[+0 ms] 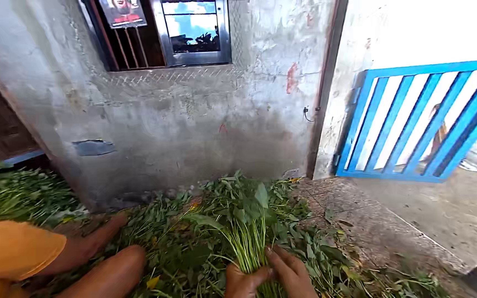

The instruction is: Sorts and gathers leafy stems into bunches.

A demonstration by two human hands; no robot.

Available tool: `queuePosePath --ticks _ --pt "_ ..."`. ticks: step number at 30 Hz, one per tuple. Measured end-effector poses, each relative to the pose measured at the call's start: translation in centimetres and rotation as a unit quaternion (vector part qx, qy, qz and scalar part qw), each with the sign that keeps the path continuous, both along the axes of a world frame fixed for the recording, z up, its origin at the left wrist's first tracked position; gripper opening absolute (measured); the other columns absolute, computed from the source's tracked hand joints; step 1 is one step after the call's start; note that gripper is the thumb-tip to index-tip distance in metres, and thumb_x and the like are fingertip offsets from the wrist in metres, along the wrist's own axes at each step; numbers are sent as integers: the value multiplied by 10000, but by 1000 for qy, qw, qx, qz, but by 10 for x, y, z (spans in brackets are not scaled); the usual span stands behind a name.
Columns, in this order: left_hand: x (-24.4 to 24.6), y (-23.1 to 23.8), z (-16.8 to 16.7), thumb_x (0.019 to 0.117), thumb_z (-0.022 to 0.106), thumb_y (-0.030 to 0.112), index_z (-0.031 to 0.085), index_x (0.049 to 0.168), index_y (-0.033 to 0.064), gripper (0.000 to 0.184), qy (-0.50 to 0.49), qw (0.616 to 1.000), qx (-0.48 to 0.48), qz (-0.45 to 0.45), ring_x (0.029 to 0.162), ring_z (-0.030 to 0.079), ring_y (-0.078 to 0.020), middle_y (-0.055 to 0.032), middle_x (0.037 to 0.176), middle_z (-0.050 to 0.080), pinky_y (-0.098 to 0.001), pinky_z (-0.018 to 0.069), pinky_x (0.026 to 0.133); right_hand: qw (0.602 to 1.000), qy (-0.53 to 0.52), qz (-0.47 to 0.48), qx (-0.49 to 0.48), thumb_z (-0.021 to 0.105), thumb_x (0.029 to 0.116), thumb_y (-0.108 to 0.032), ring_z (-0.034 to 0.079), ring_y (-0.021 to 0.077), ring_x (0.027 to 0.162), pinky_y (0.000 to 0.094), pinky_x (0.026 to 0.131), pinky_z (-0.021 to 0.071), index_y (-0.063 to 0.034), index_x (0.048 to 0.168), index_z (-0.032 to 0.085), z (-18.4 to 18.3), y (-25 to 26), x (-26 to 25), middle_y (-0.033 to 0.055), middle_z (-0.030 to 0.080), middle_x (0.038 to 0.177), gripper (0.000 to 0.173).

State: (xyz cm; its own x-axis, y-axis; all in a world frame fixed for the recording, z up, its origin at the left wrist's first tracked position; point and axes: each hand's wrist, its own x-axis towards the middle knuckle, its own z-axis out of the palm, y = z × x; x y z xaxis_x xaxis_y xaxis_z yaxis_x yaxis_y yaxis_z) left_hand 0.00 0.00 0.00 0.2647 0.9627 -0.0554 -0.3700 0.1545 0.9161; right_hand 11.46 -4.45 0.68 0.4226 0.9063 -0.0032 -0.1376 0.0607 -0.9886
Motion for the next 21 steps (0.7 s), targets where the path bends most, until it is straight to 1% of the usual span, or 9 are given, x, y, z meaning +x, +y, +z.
queuePosePath --ticks 3,8,10,11,12,14,16,18,21 --pt "0 4 -5 668 786 -204 672 1008 -65 385 15 1000 20 -5 806 740 -170 -109 871 757 -356 637 782 998 57 -13 33 570 1031 -140 662 83 748 294 709 569 -18 1033 745 -5 12 -7 26 717 838 213" --pt "-6 13 -1 721 792 -168 649 1082 -80 399 23 996 -33 -77 869 744 -230 -166 947 750 -401 636 822 993 56 100 18 571 1043 -198 668 110 781 299 715 571 -44 1039 741 -6 21 11 42 717 882 229" --pt "-5 16 -2 732 789 -164 655 1064 -90 365 22 996 -57 -63 829 742 -252 -192 922 744 -407 639 784 995 54 86 -2 614 1022 -224 656 138 781 302 674 558 -29 1230 663 -7 19 14 72 701 975 289" --pt "-3 18 -4 737 794 -159 666 1033 -94 329 21 996 -69 -43 796 739 -257 -199 897 741 -403 640 754 997 27 69 -11 640 999 -264 663 158 794 311 665 569 -26 1335 564 -9 17 14 91 679 1035 419" --pt "-1 20 -6 745 800 -149 670 1011 -94 301 19 997 -77 -22 773 736 -256 -200 879 738 -395 640 732 998 -16 58 -21 670 976 -312 691 173 830 329 693 607 -20 1366 489 -13 12 16 101 669 1072 520" --pt "1 25 -11 767 775 -148 666 1002 -94 264 13 997 -78 11 764 723 -252 -197 878 729 -382 631 712 990 -123 65 -27 720 939 -376 697 184 859 373 770 611 22 1298 540 -29 3 20 115 680 1048 565" --pt "0 31 -14 801 745 -150 656 1021 -114 239 2 997 -76 31 733 717 -283 -222 866 721 -403 630 695 972 -199 116 -45 684 965 -315 709 178 870 396 823 596 -6 1153 689 -43 -4 25 98 728 986 362" --pt "0 33 -15 816 728 -154 641 1009 -121 214 -1 995 -81 51 656 702 -295 -233 822 707 -406 627 617 959 -236 150 -34 616 984 -242 667 160 795 379 755 569 -30 1075 718 -57 -7 28 78 701 913 252" --pt "-2 34 -12 841 710 -149 638 1005 -119 182 -8 993 -98 62 627 685 -285 -234 815 699 -399 615 583 961 -195 196 -15 518 1000 -225 572 116 680 322 635 489 -43 1027 653 -63 -6 34 29 599 785 228"
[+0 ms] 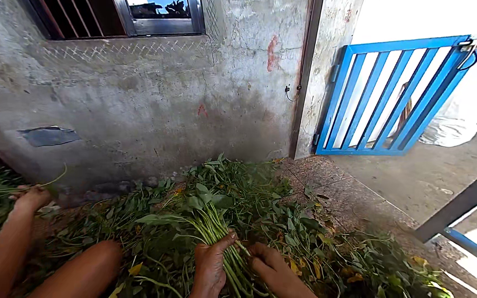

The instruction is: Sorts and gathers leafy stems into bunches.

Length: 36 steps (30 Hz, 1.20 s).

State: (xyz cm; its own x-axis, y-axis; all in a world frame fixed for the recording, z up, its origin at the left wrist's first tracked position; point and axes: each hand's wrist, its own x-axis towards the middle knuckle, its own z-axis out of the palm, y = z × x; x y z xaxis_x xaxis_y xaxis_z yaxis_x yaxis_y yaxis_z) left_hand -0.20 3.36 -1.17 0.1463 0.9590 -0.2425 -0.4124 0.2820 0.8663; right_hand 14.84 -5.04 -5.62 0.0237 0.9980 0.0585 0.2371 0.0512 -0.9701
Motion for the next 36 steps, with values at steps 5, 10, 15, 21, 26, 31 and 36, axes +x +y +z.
queuePosePath --ticks 5,10,15,21,26,31,36 --pt "-14 16 7 886 670 -125 621 1016 -112 139 -20 995 -4 94 593 672 -265 -210 776 688 -389 611 565 986 98 125 -60 460 1073 -374 522 47 645 254 614 455 -112 931 620 1 -13 28 -54 560 741 338" --pt "-24 28 9 895 691 -92 629 1028 -99 147 -15 985 3 170 590 679 -258 -190 763 690 -383 617 560 967 116 217 -68 462 1084 -304 536 26 686 234 653 457 -120 967 677 -3 -29 51 -78 596 775 307" --pt "-20 24 10 891 687 -102 616 1022 -101 149 -14 981 7 194 591 686 -238 -174 743 694 -357 614 559 975 -8 192 -112 482 1080 -253 561 68 702 272 678 481 -35 1078 699 -7 -34 55 -3 640 818 307" --pt "-11 18 9 890 693 -104 617 1057 -106 184 -1 974 35 222 632 710 -258 -182 787 710 -377 635 600 978 -165 26 -127 522 1052 -314 675 281 790 506 794 544 -8 1022 722 -19 -25 47 144 691 835 367" --pt "-11 17 11 920 673 -78 614 1058 -82 150 0 969 66 236 651 714 -223 -144 776 711 -359 637 620 835 470 -270 -95 473 1079 -120 565 107 545 270 546 530 1 989 629 -51 -14 36 34 609 686 218" --pt "-34 29 20 964 593 -80 597 1051 -33 100 6 959 159 235 654 714 -185 -73 760 701 -341 644 633 914 270 -213 -216 474 1088 -225 611 130 704 304 667 528 12 1095 666 -98 -26 54 70 668 856 305" --pt "-26 26 8 954 600 -86 596 1048 -33 108 29 973 124 191 633 709 -195 -84 750 702 -342 640 611 948 -69 -136 -278 567 1025 -333 696 316 1016 561 933 522 -45 1115 758 -130 -3 76 178 734 1057 357"
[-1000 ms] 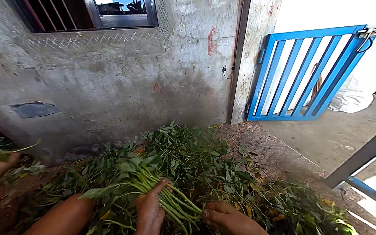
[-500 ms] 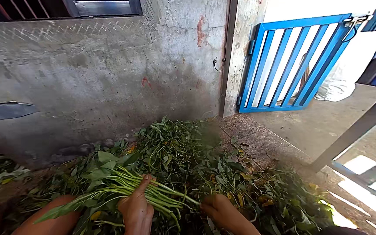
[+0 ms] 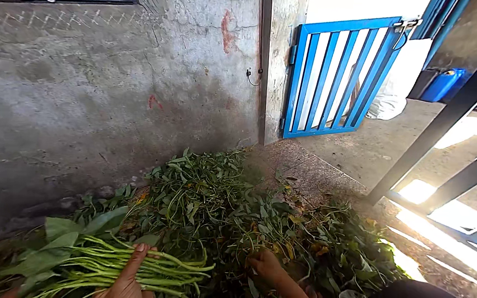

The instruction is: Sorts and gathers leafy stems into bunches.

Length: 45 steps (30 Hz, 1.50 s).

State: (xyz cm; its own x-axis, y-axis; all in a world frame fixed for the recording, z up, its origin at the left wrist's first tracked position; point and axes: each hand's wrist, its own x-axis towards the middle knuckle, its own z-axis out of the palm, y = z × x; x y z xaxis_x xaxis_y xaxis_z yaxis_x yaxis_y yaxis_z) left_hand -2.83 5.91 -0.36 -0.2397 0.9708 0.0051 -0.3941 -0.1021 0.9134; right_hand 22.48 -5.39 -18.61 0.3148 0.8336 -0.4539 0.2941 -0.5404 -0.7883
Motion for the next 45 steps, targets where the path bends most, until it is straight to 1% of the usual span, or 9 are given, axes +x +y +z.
queuePosePath --ticks 5,9,13,17,20,23,29,34,45 --pt "3 2 -5 1016 538 -25 608 1001 5 78 -18 995 -81 -60 641 710 -164 -70 740 708 -308 632 628 951 -188 -207 -129 568 1000 -245 494 442 1372 591 1064 474 -48 1434 560 -23 8 58 255 490 1495 477" --pt "5 2 -14 1004 537 -36 599 1003 14 80 -14 986 -97 -131 678 721 -177 -82 770 718 -330 638 661 940 -152 -227 -204 538 1026 -331 446 422 1424 608 1109 413 -39 1547 411 -50 -5 90 243 433 1557 610" --pt "13 -1 -16 994 549 -54 602 1013 3 81 4 982 -111 -153 689 728 -191 -89 781 725 -336 640 671 961 -70 -183 -196 457 1075 -351 580 393 1303 640 1062 430 -21 1329 626 -73 -7 94 229 629 1359 450" --pt "18 -3 -17 989 560 -55 591 1028 3 77 11 981 -120 -149 699 728 -194 -88 785 722 -346 641 686 956 35 -286 -44 517 1064 -192 661 341 1089 518 967 510 36 1228 674 -69 -3 83 234 684 1173 322" --pt "21 -3 -17 976 550 -82 594 1013 4 104 7 982 -112 -154 702 727 -194 -86 786 720 -350 643 695 869 233 -401 171 559 1043 -66 689 198 783 348 700 577 55 1151 626 -47 3 71 147 712 935 175" --pt "24 -6 -17 962 554 -103 595 1005 -9 111 7 982 -108 -155 681 732 -217 -105 769 723 -361 647 673 840 301 -430 138 623 987 -17 683 213 698 353 601 562 34 1078 611 -35 5 64 151 717 872 105" --pt "24 -10 -18 920 603 -136 608 998 -27 135 19 982 -107 -152 691 743 -249 -134 798 738 -395 654 680 893 164 -345 240 731 873 16 649 172 647 343 625 564 31 907 643 -10 -1 31 101 673 755 96" --pt "24 -16 -18 847 655 -179 611 1000 -48 206 41 980 -101 -166 666 730 -247 -144 796 732 -381 645 647 934 -81 -235 255 695 914 -135 721 238 805 494 782 590 -15 1016 716 31 -9 -25 100 733 866 159" --pt "22 -28 -20 787 713 -193 651 973 -80 226 50 966 -60 -245 739 745 -255 -169 828 748 -389 638 730 892 -279 -56 352 664 927 -112 733 285 735 474 619 606 -49 969 763 86 -18 -110 134 732 875 124"
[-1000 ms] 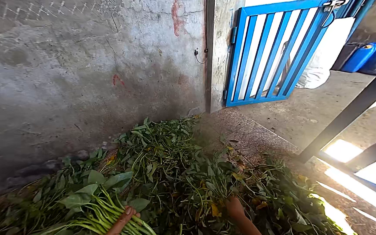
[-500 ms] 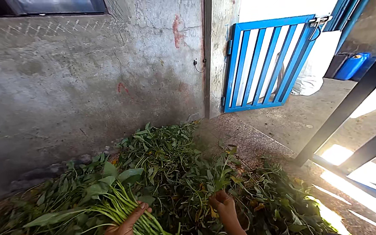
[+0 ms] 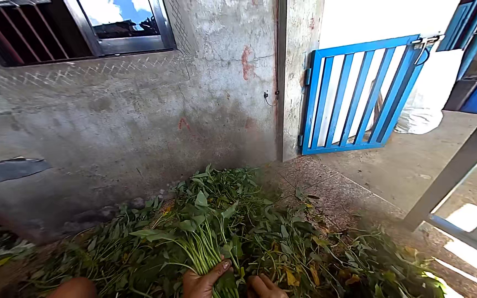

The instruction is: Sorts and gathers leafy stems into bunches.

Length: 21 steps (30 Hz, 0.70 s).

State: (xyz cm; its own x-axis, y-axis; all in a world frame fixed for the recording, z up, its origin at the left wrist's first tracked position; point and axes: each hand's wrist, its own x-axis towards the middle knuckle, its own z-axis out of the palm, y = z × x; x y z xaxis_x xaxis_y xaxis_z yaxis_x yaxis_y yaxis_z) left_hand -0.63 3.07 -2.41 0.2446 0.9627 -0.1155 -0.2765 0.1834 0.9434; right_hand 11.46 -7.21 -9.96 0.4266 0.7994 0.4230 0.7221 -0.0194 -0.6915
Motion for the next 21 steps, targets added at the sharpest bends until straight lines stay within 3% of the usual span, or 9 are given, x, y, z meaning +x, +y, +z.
queuePosePath --ticks 5,14,21 --pt "-8 0 9 780 708 -193 641 981 -85 237 -8 1000 2 26 700 738 -255 -184 802 740 -384 638 686 998 -62 23 12 660 936 -110 739 283 763 457 625 614 -65 964 764 0 -4 -2 127 729 872 117" --pt "-10 -2 10 718 743 -191 669 969 -80 284 0 998 40 -48 716 731 -263 -184 822 739 -393 635 700 996 -46 82 -11 636 958 -122 735 278 770 461 654 612 -58 977 760 4 -7 3 128 726 873 140" --pt "-1 -4 7 715 733 -194 646 995 -92 311 -3 999 39 -32 698 724 -264 -188 819 732 -390 632 676 993 -74 84 -34 652 941 -134 734 284 777 474 645 607 -65 985 768 8 -8 14 127 727 883 142"
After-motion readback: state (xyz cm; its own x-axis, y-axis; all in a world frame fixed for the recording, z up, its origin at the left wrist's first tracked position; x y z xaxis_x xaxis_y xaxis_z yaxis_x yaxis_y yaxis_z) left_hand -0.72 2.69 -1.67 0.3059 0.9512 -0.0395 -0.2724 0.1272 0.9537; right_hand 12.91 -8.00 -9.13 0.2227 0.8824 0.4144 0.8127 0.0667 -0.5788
